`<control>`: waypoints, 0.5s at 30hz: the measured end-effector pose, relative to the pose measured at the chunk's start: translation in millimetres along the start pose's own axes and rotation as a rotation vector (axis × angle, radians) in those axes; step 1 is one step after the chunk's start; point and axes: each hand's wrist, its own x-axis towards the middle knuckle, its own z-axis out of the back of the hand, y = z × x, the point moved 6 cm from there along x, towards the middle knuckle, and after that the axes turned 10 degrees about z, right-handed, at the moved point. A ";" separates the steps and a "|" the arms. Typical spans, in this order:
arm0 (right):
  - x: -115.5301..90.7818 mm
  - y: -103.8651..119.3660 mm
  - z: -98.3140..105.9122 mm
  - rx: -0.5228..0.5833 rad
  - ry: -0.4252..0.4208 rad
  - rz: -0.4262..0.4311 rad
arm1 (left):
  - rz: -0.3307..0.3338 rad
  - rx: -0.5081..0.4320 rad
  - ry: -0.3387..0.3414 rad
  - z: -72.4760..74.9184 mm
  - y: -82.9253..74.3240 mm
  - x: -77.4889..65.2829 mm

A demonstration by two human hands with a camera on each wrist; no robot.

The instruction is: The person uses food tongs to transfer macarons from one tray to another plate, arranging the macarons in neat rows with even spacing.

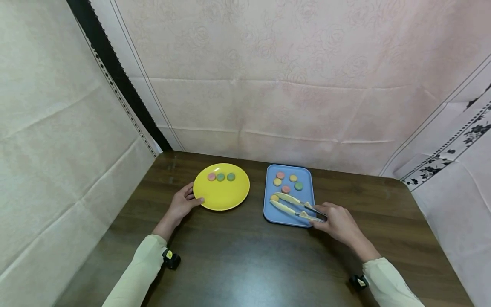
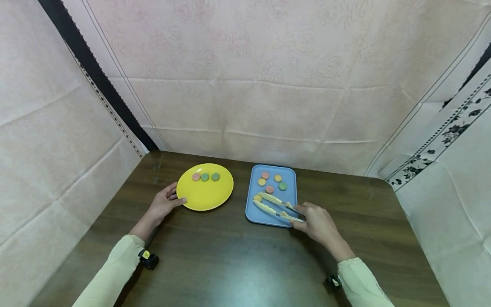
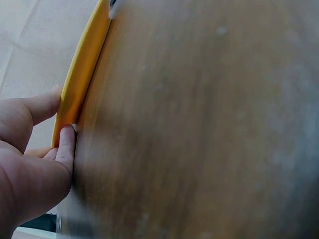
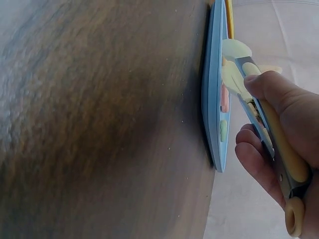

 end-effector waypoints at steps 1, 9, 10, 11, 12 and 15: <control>-0.1 0.0 0.2 -0.001 0.001 -0.001 | -0.005 0.002 -0.001 0.1 2.0 1.7; -1.5 0.2 2.4 -0.001 -0.012 -0.003 | -0.002 0.005 -0.011 0.2 2.8 1.6; -1.4 0.6 3.3 -0.002 -0.017 0.000 | 0.000 0.006 -0.011 -0.1 2.9 1.6; -1.1 1.0 4.1 -0.002 -0.022 0.004 | 0.001 0.005 -0.011 -0.2 2.8 1.7; -0.7 1.2 5.0 -0.003 -0.028 0.007 | 0.001 0.006 -0.010 -0.5 2.9 2.0; 1.4 2.2 7.9 -0.009 -0.042 0.009 | 0.001 0.007 -0.011 -0.6 3.2 2.7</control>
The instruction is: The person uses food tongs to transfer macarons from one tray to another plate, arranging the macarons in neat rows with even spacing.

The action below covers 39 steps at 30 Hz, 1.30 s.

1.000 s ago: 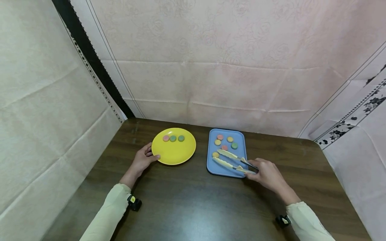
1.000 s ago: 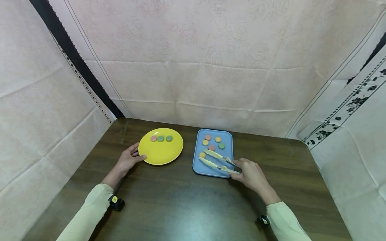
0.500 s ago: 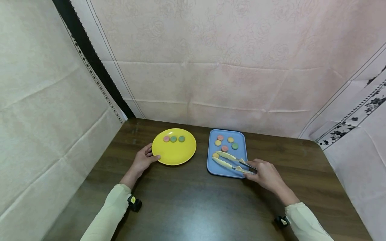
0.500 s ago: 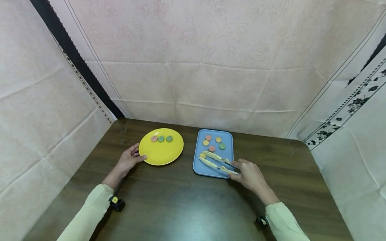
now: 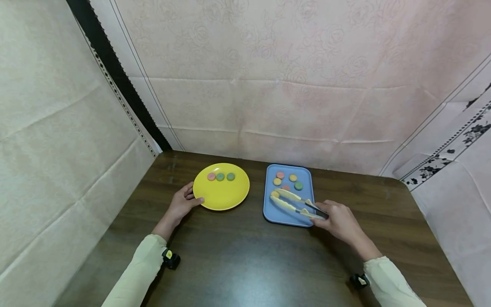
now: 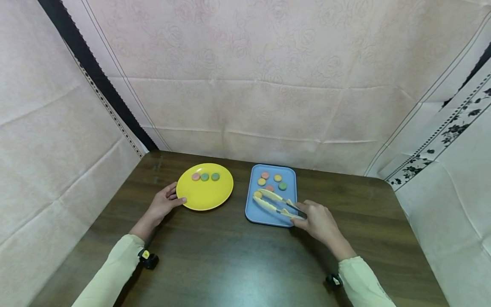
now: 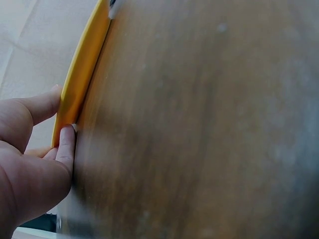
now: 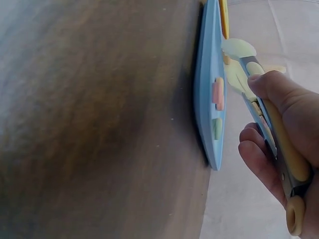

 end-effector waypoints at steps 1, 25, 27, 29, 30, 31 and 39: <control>1.0 0.4 1.0 -0.003 -0.003 -0.001 | -0.001 0.000 -0.001 -0.1 0.1 0.0; 80.3 49.1 10.7 0.045 -0.045 0.125 | -0.020 -0.026 0.005 4.0 1.2 -1.4; 90.3 56.3 9.5 0.037 -0.058 0.159 | -0.024 -0.030 0.012 3.7 1.0 -1.3; 100.6 63.2 7.8 0.032 -0.069 0.188 | -0.018 -0.037 0.021 3.0 -0.9 -3.0; 106.2 67.2 6.3 0.034 -0.068 0.204 | -0.015 -0.037 0.025 2.6 -2.7 -4.5; 111.7 70.8 4.0 0.036 -0.064 0.214 | -0.012 -0.036 0.030 1.8 -5.6 -6.6; 151.4 95.8 -32.8 0.004 0.020 0.225 | 0.004 -0.024 0.033 -1.3 -25.8 -25.0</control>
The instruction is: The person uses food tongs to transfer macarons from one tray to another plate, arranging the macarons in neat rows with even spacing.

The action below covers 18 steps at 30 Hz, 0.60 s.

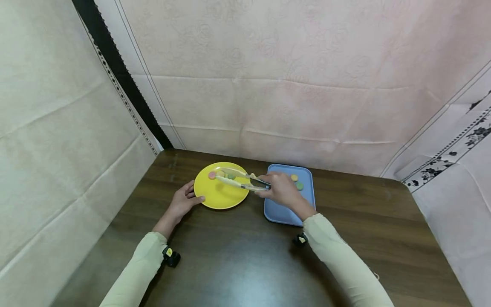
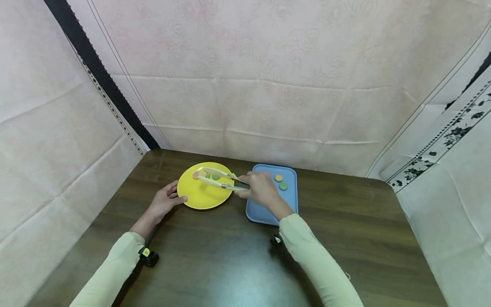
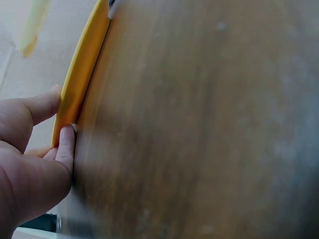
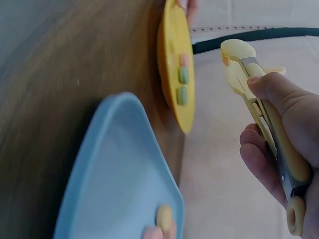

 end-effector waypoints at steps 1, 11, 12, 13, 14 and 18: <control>3.8 1.4 -4.9 0.005 0.012 -0.006 | -0.001 -0.002 0.000 0.0 -0.2 -0.2; 23.3 6.1 -39.6 0.050 0.108 -0.018 | -0.008 -0.007 -0.019 3.7 28.0 26.5; 23.9 5.8 -41.7 0.049 0.115 -0.018 | -0.005 -0.008 -0.016 3.8 28.0 26.8; 24.3 5.6 -43.6 0.050 0.121 -0.020 | -0.003 -0.009 -0.011 3.7 28.0 27.2; 24.6 5.3 -45.5 0.048 0.127 -0.022 | -0.001 -0.011 -0.008 3.7 27.8 27.5; 25.9 4.7 -52.4 0.018 0.139 -0.018 | -0.003 -0.015 -0.002 4.2 27.5 28.3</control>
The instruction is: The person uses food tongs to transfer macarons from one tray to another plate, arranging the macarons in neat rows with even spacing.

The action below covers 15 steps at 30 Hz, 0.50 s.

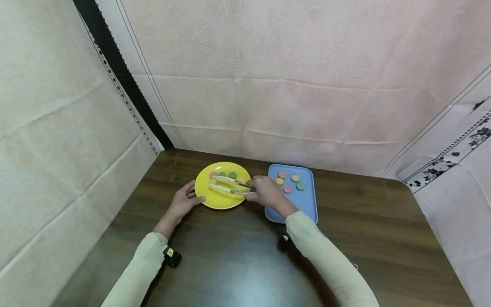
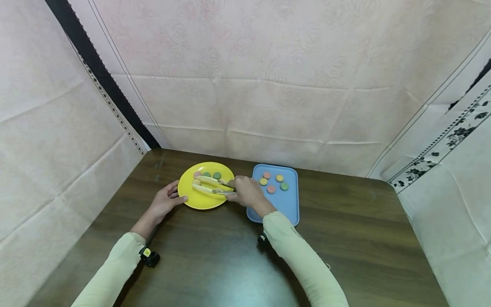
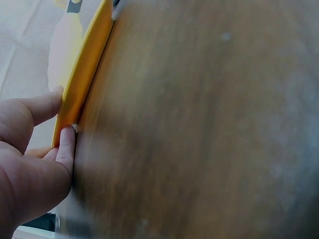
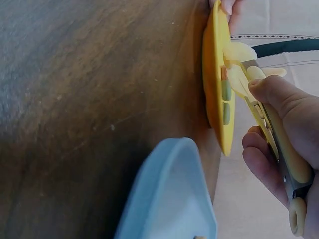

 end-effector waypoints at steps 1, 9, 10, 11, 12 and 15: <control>0.4 -0.2 -1.4 -0.009 0.001 -0.001 | -0.003 0.001 -0.002 0.0 -0.2 -0.3; 1.1 -1.5 -6.2 0.012 -0.005 -0.010 | -0.027 0.015 -0.020 -0.1 -0.6 -3.7; 0.2 -1.5 -5.3 0.018 -0.007 -0.007 | -0.026 0.015 -0.020 -0.1 -0.6 -4.0; -1.1 -1.4 -3.8 0.027 -0.011 -0.003 | -0.025 0.015 -0.020 -0.1 -0.6 -4.4; -3.0 -1.7 -2.2 0.037 -0.017 -0.001 | -0.025 0.016 -0.020 -0.2 -0.8 -4.6; -11.7 -2.8 6.6 0.071 -0.047 -0.001 | -0.024 0.018 -0.021 0.1 -1.4 -5.2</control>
